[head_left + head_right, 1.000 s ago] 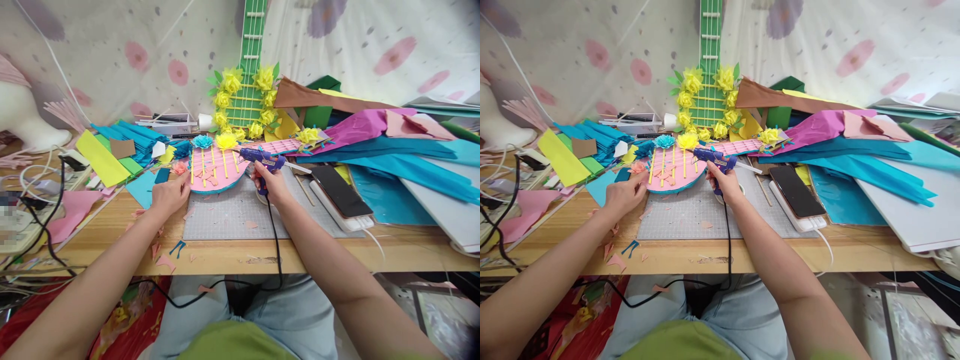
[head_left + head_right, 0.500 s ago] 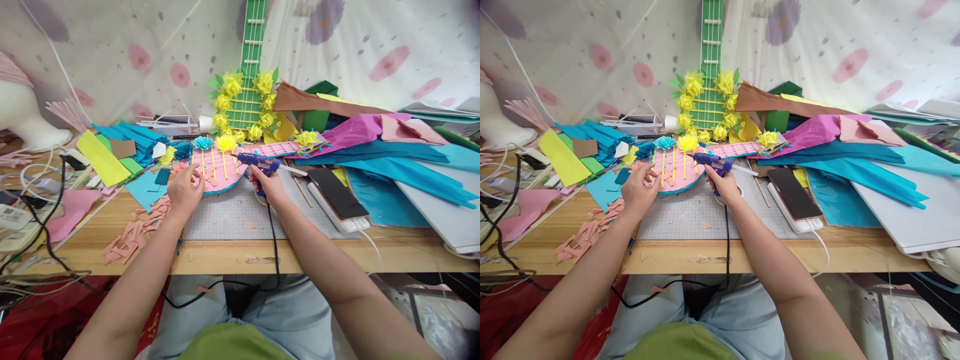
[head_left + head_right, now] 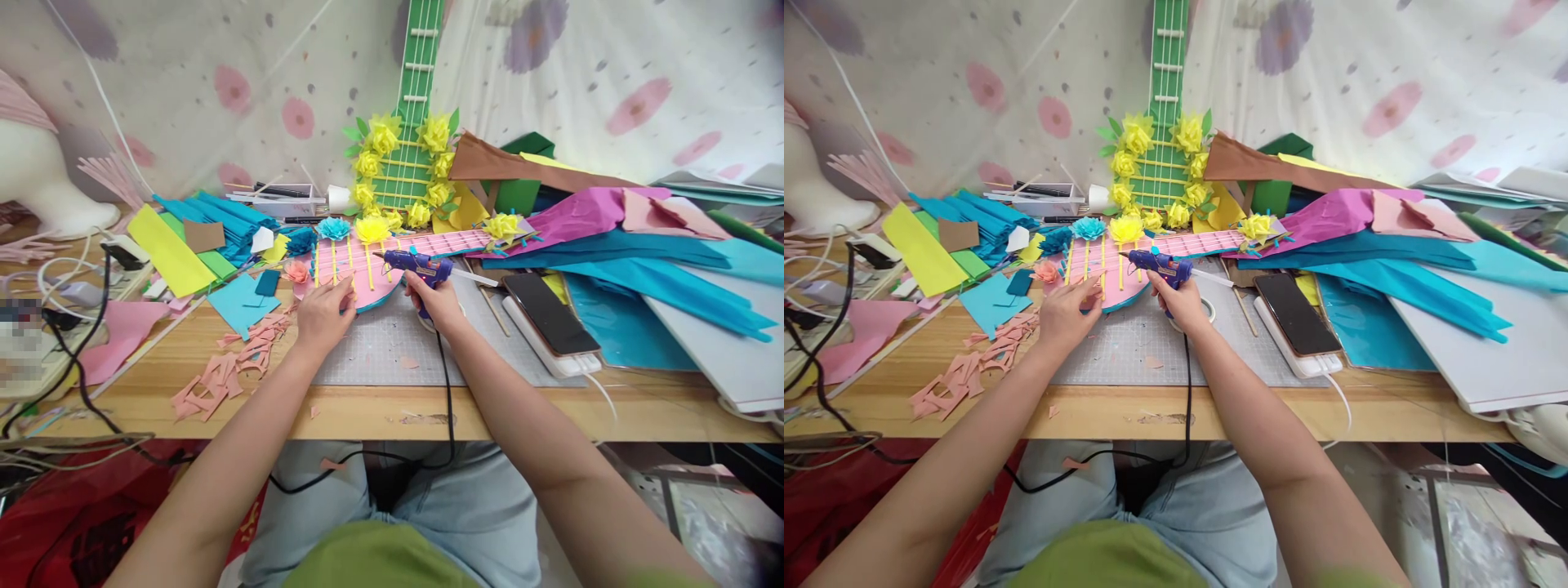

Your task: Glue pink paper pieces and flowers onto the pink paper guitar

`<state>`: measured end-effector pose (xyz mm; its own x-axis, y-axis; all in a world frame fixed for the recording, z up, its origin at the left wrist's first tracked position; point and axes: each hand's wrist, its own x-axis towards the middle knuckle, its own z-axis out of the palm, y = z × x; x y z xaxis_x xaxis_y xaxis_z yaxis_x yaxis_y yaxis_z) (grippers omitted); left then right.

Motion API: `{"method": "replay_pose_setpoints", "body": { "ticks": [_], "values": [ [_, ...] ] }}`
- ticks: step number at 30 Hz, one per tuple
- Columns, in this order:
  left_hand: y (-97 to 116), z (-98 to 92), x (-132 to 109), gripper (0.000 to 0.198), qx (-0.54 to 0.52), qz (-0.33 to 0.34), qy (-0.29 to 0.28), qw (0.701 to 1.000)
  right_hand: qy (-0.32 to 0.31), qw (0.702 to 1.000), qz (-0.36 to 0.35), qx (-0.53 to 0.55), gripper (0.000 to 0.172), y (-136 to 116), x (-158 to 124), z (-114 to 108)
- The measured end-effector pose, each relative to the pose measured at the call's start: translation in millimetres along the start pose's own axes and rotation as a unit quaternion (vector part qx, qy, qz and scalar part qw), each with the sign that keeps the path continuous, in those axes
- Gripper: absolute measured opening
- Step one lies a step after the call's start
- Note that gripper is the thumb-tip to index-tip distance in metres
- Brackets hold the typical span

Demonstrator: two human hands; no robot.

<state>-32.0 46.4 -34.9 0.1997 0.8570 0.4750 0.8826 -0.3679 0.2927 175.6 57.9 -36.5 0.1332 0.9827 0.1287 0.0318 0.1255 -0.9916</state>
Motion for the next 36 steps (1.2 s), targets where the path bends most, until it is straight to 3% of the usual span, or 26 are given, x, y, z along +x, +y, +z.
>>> {"method": "replay_pose_setpoints", "body": {
  "ticks": [5,9,14,19,29,36],
  "values": [
    [-2.6,2.1,-0.8,0.038,-0.006,-0.02,0.037,0.999,-0.008,1.0,-0.007,-0.003,0.047,0.9,-1.0,1.6],
    [-1.1,-0.4,-3.0,0.035,-0.075,-0.064,0.073,0.992,-0.016,1.0,-0.008,-0.002,0.047,1.1,-1.6,2.8],
    [-3.2,-0.6,-5.2,0.044,-0.197,-0.138,0.099,0.966,-0.02,0.999,-0.005,-0.039,0.049,0.6,-2.9,3.4],
    [-7.2,-0.9,-3.7,0.054,-0.204,-0.176,0.144,0.952,-0.023,0.997,0.005,-0.072,0.047,-2.2,-5.6,4.8],
    [-5.5,-3.2,7.1,0.056,-0.175,-0.164,0.106,0.965,-0.025,0.998,0.012,-0.058,0.046,-3.7,-6.9,7.5],
    [-8.1,-9.3,24.4,0.082,-0.192,-0.138,0.038,0.971,-0.024,0.999,0.008,-0.036,0.043,4.5,-2.5,6.6]
  ]
}}
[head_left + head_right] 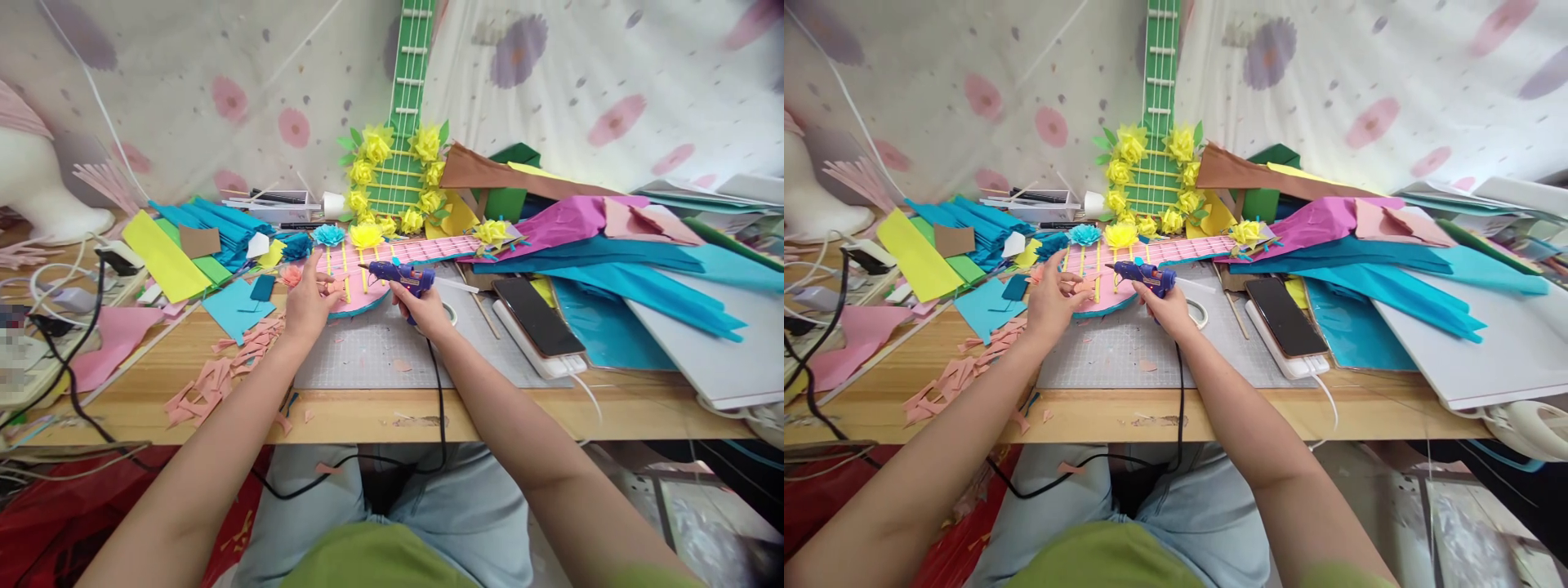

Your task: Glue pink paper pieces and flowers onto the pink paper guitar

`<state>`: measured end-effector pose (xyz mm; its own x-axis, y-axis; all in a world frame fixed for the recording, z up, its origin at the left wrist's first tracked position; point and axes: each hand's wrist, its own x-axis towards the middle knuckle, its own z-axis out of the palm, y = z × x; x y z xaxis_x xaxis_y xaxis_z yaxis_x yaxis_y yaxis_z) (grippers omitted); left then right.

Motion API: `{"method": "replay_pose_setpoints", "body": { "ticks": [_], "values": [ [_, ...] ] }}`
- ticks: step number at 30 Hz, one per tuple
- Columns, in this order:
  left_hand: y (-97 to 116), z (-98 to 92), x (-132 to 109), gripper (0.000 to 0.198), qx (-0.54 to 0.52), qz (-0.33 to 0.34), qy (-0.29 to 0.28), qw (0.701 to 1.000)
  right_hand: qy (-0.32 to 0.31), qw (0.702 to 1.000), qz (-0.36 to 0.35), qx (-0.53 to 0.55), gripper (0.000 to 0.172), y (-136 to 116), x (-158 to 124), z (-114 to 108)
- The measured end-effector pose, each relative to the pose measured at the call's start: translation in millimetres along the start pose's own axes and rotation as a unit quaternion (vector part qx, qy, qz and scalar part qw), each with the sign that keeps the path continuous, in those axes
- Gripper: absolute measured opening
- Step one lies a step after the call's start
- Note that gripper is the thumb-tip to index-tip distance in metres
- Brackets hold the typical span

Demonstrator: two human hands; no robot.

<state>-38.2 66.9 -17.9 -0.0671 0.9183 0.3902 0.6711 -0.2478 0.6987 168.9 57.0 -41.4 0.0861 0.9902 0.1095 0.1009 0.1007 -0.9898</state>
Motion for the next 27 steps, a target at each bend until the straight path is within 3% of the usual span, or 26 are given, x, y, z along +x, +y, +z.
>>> {"method": "replay_pose_setpoints", "body": {
  "ticks": [8,18,27],
  "values": [
    [3.8,-7.9,12.4,0.094,0.031,0.022,-0.001,0.999,-0.001,1.0,0.01,-0.018,0.046,-0.9,-0.8,-1.4],
    [-4.7,-0.1,16.6,0.099,0.011,0.045,-0.011,0.999,-0.013,1.0,-0.017,0.005,0.045,-0.9,0.7,-2.3],
    [-8.6,0.3,4.9,0.085,0.017,0.055,0.01,0.998,-0.016,1.0,-0.021,-0.013,0.046,2.6,1.7,-3.0]
  ]
}}
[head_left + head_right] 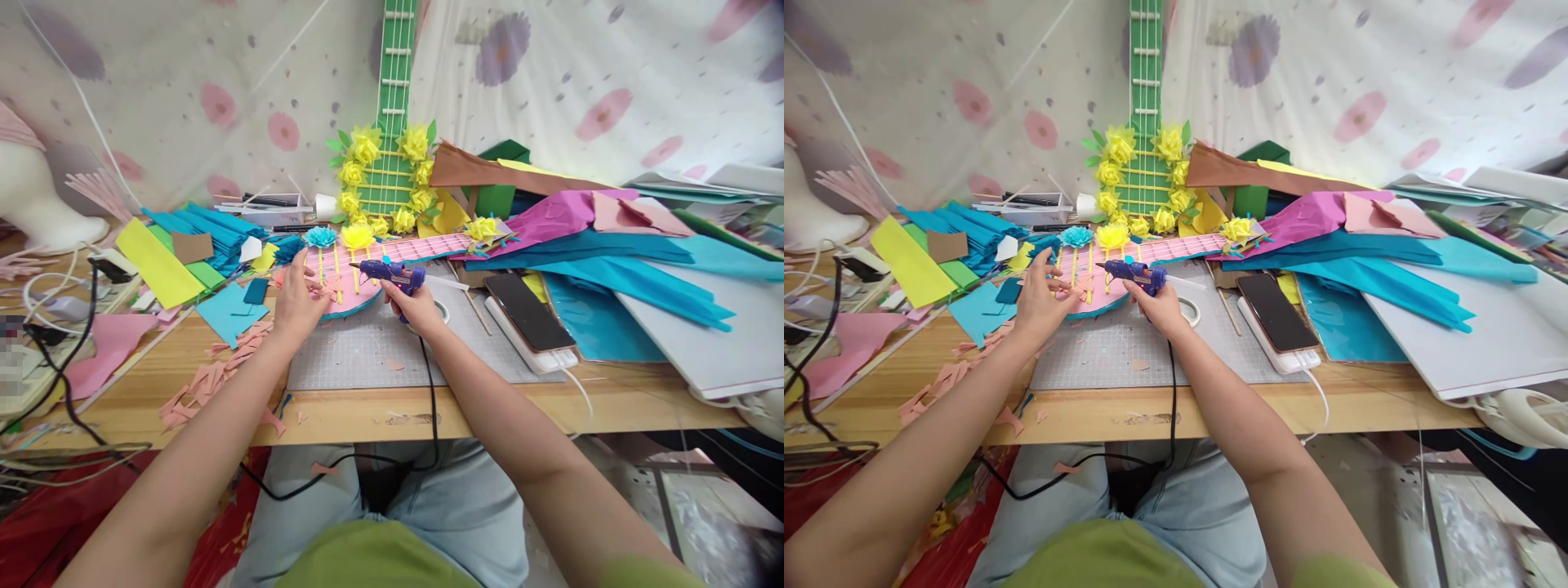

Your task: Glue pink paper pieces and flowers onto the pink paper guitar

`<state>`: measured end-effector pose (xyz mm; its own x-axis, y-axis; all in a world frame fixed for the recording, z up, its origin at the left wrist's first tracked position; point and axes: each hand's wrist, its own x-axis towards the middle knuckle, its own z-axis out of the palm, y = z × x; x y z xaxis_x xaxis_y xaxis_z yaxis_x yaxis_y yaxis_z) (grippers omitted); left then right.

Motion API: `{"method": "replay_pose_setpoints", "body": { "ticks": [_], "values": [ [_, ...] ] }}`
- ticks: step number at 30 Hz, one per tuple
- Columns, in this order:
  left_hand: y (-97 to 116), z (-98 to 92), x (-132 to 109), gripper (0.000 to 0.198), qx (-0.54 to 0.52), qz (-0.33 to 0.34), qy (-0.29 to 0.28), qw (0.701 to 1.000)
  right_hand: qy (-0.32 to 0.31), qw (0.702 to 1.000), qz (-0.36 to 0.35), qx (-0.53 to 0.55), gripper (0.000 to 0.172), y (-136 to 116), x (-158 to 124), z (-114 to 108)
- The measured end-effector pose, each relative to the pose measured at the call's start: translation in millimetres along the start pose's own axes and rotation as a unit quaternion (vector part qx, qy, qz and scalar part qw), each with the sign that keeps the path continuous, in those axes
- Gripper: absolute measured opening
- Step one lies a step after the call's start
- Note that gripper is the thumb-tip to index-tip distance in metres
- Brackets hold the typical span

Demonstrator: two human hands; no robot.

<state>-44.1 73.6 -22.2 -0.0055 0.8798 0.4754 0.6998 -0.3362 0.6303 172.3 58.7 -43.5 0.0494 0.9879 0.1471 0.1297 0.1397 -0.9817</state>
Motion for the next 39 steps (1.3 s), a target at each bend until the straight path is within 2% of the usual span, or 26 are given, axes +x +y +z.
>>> {"method": "replay_pose_setpoints", "body": {
  "ticks": [7,13,16,18,23,28,34,39],
  "values": [
    [7.3,7.5,-7.8,0.077,0.047,0.012,0.005,0.999,0.004,1.0,0.003,0.002,0.045,-5.6,-1.8,0.9],
    [21.8,9.7,0.7,0.068,0.046,0.049,-0.055,0.996,0.047,0.998,0.021,0.045,0.046,-6.1,0.2,0.5],
    [28.6,10.4,5.1,0.072,0.071,0.027,-0.093,0.993,0.09,0.991,0.039,0.095,0.045,-5.4,3.6,-1.2],
    [31.3,12.4,7.4,0.074,0.088,0.006,-0.095,0.992,0.102,0.988,0.048,0.109,0.045,-5.6,5.6,-2.6],
    [34.3,17.5,9.3,0.069,0.106,-0.005,-0.054,0.993,0.107,0.987,0.052,0.105,0.049,-9.2,6.0,-3.7],
    [36.2,11.9,7.8,0.06,0.094,-0.033,-0.044,0.994,0.104,0.989,0.053,0.089,0.047,-7.3,5.5,-4.1],
    [26.7,0.5,8.3,0.067,-0.024,-0.084,0.02,0.996,0.098,0.991,0.05,0.076,0.045,-5.0,5.9,-3.6],
    [14.4,4.5,5.4,0.069,-0.13,-0.117,0.078,0.981,0.089,0.992,0.045,0.07,0.045,-7.8,3.0,-1.2]
  ]
}}
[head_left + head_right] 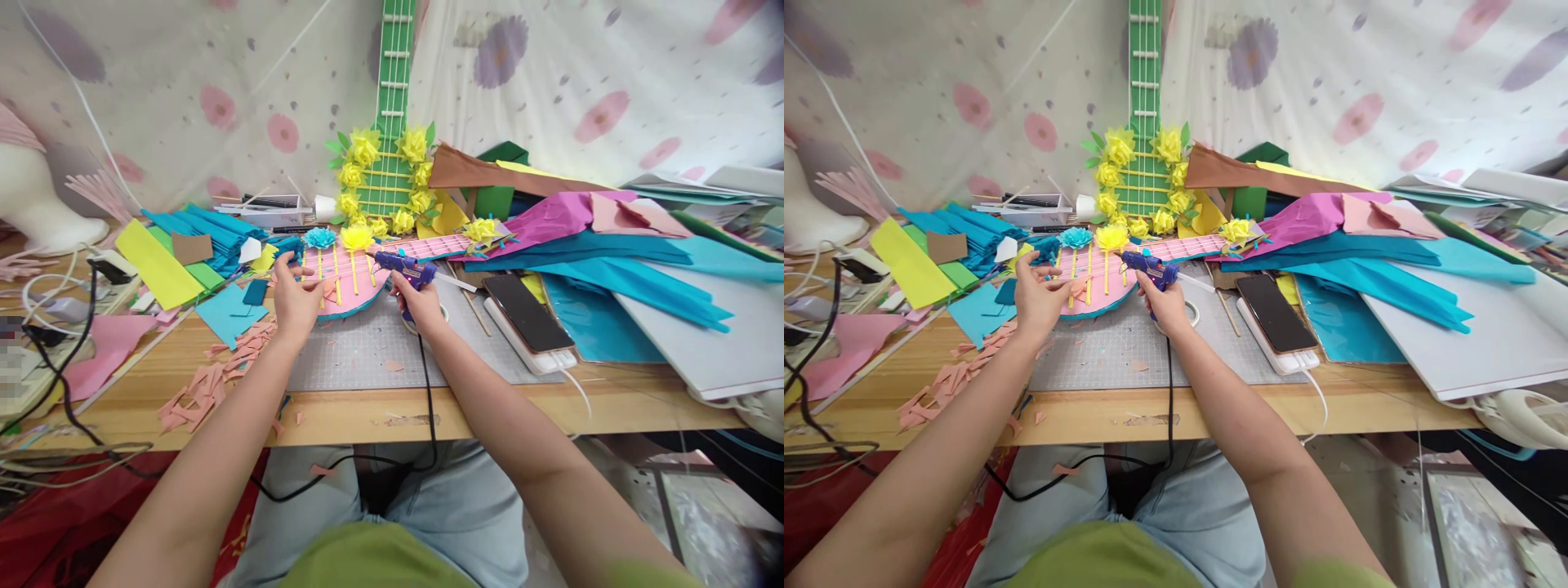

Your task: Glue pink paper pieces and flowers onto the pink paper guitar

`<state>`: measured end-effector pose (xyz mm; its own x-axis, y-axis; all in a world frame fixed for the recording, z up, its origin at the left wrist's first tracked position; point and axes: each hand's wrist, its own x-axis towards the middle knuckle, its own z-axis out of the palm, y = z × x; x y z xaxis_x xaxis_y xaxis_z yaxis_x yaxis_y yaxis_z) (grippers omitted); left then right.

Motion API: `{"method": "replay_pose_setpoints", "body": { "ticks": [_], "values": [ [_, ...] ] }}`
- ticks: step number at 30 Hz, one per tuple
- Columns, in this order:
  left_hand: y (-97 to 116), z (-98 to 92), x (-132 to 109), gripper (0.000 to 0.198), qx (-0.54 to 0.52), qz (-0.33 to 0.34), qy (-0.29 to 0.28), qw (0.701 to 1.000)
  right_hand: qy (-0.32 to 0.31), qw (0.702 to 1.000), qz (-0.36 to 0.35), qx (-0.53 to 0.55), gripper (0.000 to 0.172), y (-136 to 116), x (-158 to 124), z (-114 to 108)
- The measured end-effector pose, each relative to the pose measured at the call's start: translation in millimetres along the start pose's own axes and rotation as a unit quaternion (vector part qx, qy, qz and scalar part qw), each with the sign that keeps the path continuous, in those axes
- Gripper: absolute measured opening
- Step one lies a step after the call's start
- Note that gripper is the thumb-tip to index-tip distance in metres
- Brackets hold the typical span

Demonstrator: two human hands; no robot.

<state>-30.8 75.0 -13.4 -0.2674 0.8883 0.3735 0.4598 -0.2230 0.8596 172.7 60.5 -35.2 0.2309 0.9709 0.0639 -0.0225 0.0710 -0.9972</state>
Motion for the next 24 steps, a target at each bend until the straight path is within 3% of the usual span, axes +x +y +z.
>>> {"method": "replay_pose_setpoints", "body": {
  "ticks": [9,14,20,24],
  "values": [
    [-14.1,12.8,-18.6,0.07,-0.055,0.009,0.021,0.998,-0.05,0.997,-0.036,-0.05,0.045,5.6,-2.4,0.6],
    [-14.1,11.3,-24.2,0.072,-0.056,0.021,0.022,0.998,-0.051,0.996,-0.035,-0.065,0.044,7.8,-2.1,0.6],
    [-16.3,5.6,-28.0,0.064,-0.083,0.023,0.064,0.994,-0.055,0.996,-0.034,-0.059,0.046,2.6,-4.7,1.3],
    [-20.8,5.0,-30.5,0.063,-0.087,0.008,0.047,0.995,-0.128,0.986,-0.037,-0.096,0.044,-6.9,-10.3,-0.6]
  ]
}}
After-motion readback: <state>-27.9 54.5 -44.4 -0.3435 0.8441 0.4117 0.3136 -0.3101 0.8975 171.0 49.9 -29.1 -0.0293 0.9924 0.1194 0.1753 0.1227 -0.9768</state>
